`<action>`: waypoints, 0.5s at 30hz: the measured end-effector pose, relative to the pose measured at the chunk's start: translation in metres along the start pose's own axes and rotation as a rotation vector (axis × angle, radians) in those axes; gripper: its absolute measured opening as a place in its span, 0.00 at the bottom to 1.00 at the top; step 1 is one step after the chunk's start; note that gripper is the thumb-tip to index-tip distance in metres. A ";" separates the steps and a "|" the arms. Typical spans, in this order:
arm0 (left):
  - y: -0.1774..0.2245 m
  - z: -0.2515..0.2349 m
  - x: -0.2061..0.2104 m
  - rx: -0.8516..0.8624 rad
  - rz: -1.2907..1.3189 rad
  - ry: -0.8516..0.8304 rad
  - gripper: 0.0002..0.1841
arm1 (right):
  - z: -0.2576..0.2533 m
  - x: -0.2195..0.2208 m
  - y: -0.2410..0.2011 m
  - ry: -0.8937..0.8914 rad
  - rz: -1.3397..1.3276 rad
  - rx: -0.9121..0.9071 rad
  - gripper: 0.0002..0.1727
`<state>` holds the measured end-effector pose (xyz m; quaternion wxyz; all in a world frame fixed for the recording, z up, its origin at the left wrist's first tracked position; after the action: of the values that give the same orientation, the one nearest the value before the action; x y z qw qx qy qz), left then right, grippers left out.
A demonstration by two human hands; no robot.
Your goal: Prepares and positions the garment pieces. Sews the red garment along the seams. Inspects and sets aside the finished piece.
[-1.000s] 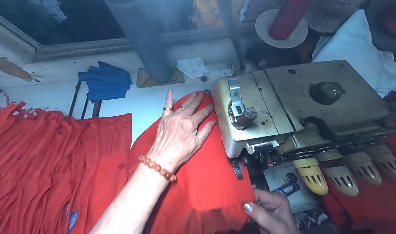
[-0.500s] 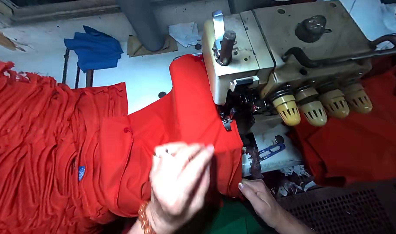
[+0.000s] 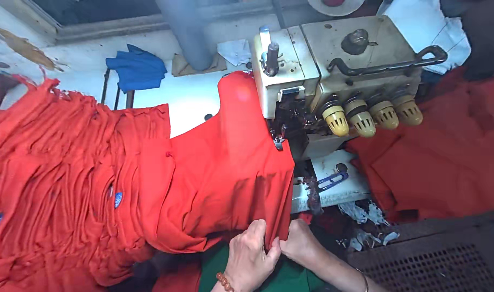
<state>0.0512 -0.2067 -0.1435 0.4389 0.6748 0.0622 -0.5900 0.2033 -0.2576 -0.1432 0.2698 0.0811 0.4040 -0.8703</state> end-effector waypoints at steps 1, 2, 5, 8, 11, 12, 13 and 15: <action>0.002 0.001 0.000 -0.034 0.002 -0.020 0.19 | 0.000 0.002 0.002 0.012 0.004 -0.012 0.22; 0.004 0.002 -0.001 -0.070 0.006 -0.044 0.20 | 0.001 0.003 0.003 0.002 -0.006 -0.018 0.24; 0.012 0.004 -0.013 -0.208 0.031 -0.190 0.25 | 0.004 0.006 0.002 -0.135 -0.058 0.012 0.26; 0.017 0.007 -0.023 -0.315 0.066 -0.302 0.26 | 0.003 0.010 0.004 -0.232 -0.114 0.041 0.26; 0.010 0.017 -0.014 -0.199 -0.003 -0.132 0.17 | 0.003 0.012 0.003 -0.239 -0.166 0.033 0.25; 0.006 0.019 -0.011 -0.160 -0.014 -0.100 0.13 | 0.004 0.012 0.003 -0.241 -0.180 0.024 0.24; 0.004 0.022 -0.009 -0.144 0.005 -0.108 0.10 | 0.004 0.013 0.003 -0.240 -0.192 0.007 0.23; 0.000 0.026 -0.008 -0.156 0.117 -0.160 0.09 | 0.004 0.014 0.004 -0.243 -0.220 -0.024 0.21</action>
<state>0.0295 -0.2211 -0.1345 0.5272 0.5920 0.0334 -0.6088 0.1939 -0.2689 -0.1483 0.2210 -0.0728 0.3853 -0.8930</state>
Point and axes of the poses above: each hand's wrist, its own z-axis away from the middle knuckle, its own x-axis out of the palm, y = z × x, the point moved 1 cm from there along -z, towards the middle knuckle, and after that the axes turned 15 degrees about -y, right-handed, at the moved point
